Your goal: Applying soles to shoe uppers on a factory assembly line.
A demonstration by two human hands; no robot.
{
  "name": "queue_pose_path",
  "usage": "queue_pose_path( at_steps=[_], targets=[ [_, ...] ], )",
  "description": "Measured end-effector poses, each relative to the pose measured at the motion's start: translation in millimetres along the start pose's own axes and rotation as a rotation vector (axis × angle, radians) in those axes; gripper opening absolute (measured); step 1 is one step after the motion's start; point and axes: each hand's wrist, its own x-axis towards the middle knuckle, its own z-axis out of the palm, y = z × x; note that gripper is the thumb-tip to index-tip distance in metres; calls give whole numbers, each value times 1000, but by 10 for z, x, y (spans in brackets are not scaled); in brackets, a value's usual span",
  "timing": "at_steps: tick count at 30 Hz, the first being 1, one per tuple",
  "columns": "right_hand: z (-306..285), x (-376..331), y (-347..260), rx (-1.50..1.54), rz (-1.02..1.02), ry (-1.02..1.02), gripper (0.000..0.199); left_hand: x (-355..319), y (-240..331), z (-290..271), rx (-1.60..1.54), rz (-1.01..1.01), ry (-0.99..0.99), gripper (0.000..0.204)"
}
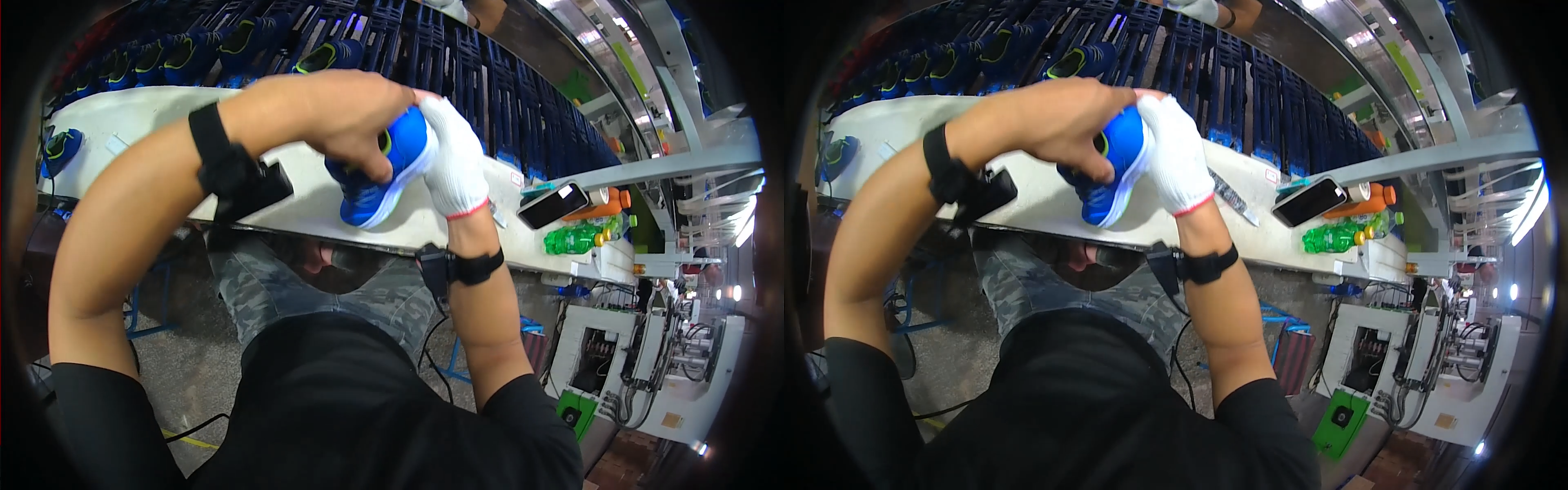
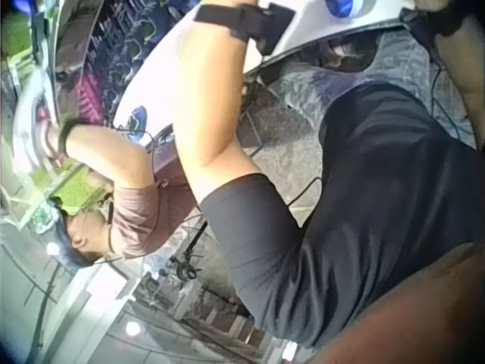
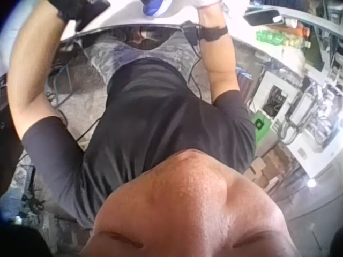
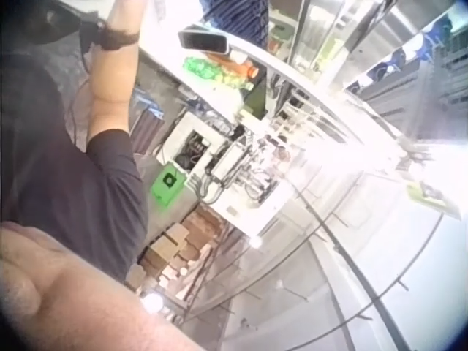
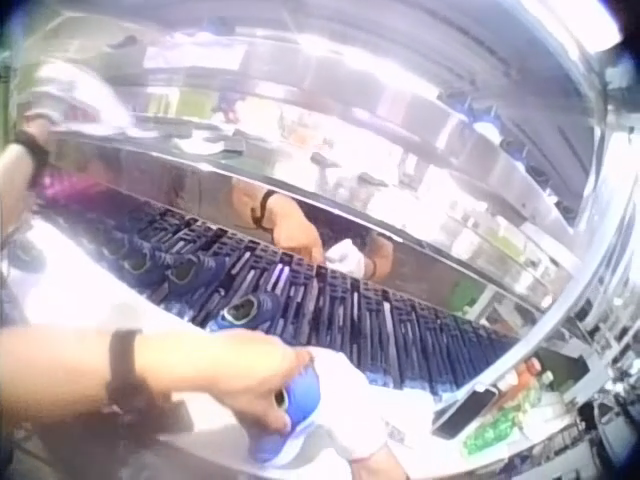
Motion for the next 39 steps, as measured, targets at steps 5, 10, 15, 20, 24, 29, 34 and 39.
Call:
queue_pose_path(
  at_steps=[5,10,15,20,24,29,34,39],
  targets=[
    [330,-281,388,99,-208,139,53,-236,-167,-95,204,-34,10,90],
    [542,-995,871,-431,-325,34,87,-1001,278,-181,-68,-98,33,95],
    [844,-979,971,-410,-531,-70,98,-1682,337,416,-86,-231,268,95],
    [838,-903,904,-387,-620,-126,99,-1952,203,856,5,-239,452,91],
    [855,-850,984,-375,-716,-178,96,-2061,175,1013,49,-213,521,86],
    [758,-777,1030,-322,-607,-272,99,-1933,430,905,-16,-282,579,94],
    [302,-1043,478,-604,-545,-12,131,-1533,476,598,-1095,-267,857,83],
    [55,-1615,225,2,-224,159,124,-389,-569,742,-508,-215,871,52]
  ],
)
